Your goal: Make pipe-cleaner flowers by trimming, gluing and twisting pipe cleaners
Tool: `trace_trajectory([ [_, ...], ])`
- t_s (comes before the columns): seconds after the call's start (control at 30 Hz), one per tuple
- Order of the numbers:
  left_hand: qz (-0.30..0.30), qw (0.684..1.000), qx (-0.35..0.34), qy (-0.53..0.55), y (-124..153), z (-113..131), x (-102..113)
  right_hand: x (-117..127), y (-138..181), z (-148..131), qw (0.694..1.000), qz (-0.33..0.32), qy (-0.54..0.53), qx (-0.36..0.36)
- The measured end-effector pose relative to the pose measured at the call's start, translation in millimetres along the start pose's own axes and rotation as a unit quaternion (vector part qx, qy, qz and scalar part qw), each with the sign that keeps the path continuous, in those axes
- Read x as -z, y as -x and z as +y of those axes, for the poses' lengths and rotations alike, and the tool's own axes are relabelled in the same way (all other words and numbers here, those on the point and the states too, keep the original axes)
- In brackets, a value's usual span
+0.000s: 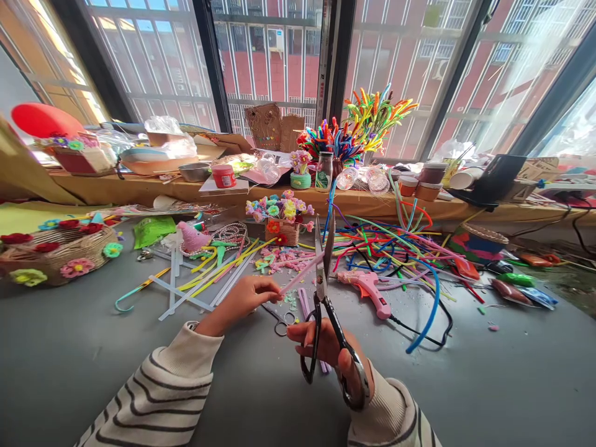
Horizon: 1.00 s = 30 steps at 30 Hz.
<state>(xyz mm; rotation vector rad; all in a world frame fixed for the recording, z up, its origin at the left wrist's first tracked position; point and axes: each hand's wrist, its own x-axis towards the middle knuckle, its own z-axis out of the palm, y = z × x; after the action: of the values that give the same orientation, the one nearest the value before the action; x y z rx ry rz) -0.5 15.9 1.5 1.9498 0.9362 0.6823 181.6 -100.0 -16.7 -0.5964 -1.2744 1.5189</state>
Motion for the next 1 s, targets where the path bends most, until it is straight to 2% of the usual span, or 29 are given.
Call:
trace_trajectory([
  [0.17,0.012,1.0,-0.013,-0.023,-1,0,1,-1,0,-1,0.999,0.036,0.004,-0.003],
  [0.4,0.01,0.999,-0.016,-0.036,-1,-1,1,4,1,0,0.999,0.028,0.03,-0.005],
  [0.63,-0.006,1.0,0.005,-0.013,-1,0,0,4,1,1,0.996,0.073,0.033,0.031],
  [0.87,-0.013,0.999,0.024,0.028,1,-1,0,4,2,-4,0.978,0.143,0.149,0.026],
  [0.93,-0.001,1.0,0.017,0.009,0,-3,1,4,3,-7,0.976,0.147,0.157,0.04],
  [1.0,0.037,0.999,0.008,-0.028,-1,-5,2,5,5,-10,0.97,0.168,0.171,0.042],
])
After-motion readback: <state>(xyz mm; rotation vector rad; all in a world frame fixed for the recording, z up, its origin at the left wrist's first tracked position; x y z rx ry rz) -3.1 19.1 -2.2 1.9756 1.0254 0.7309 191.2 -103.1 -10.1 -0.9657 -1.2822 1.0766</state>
